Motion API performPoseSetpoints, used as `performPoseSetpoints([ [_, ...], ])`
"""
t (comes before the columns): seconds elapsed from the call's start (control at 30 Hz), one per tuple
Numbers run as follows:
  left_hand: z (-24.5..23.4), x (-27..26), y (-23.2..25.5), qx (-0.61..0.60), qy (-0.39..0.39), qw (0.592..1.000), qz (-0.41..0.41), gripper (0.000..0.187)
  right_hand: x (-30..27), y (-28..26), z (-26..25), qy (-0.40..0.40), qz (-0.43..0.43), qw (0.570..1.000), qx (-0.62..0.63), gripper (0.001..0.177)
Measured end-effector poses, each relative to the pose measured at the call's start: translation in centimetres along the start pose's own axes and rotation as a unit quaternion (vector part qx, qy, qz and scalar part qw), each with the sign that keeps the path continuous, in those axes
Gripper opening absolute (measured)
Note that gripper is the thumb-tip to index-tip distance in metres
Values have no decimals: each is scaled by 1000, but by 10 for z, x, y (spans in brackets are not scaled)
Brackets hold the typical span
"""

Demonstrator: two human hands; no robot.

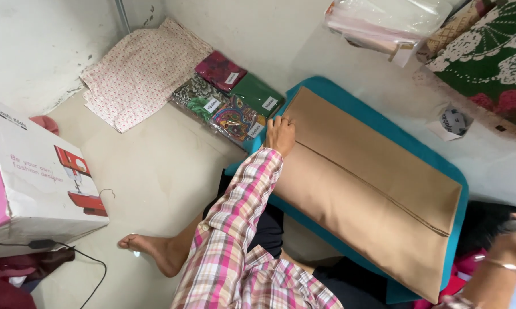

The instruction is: Folding a tan cloth and cleaning it thoroughly with a lint roller on a blue cushion.

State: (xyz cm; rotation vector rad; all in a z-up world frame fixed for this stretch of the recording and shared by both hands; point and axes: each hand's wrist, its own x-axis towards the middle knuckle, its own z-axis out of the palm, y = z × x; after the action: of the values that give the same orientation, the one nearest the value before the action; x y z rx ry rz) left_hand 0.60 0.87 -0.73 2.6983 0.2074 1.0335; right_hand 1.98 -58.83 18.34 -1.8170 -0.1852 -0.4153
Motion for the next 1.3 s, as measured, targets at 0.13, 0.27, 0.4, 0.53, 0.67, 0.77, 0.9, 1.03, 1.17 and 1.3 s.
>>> performPoseSetpoints([
  [0.13,19,-5,-6,6,-19,1000,-16,30,-74,-67,145,-51,30,996,62,37],
  [0.27,20,-5,-7,-4,-44,998,-43,35,-121,-79,242,-144,-199,940,-236,56],
  [0.4,19,-6,-9,-12,-92,994,-65,60,-129,-73,314,-230,-159,916,-287,61],
  [0.53,-20,2,-1,-29,-58,995,-81,30,-115,-36,360,-273,-111,873,-388,58],
  [0.67,-18,1,-3,-12,-86,992,-94,43,-109,-40,390,-287,-80,832,-468,51],
  [0.77,-47,8,3,-12,-99,990,-102,45,-109,-66,410,-270,-157,815,-488,48],
  [0.9,-49,11,1,-47,-126,985,-109,49,-71,-44,448,-262,-172,797,-516,50],
  [1.03,-56,14,7,-26,-146,984,-100,43,-33,-9,480,-272,-135,799,-519,53],
  [1.17,-64,15,13,15,-166,982,-95,38,-47,-14,469,-253,-169,803,-513,53],
  [1.3,-60,11,15,25,-149,984,-91,42,-120,-52,437,-229,-179,785,-547,52],
])
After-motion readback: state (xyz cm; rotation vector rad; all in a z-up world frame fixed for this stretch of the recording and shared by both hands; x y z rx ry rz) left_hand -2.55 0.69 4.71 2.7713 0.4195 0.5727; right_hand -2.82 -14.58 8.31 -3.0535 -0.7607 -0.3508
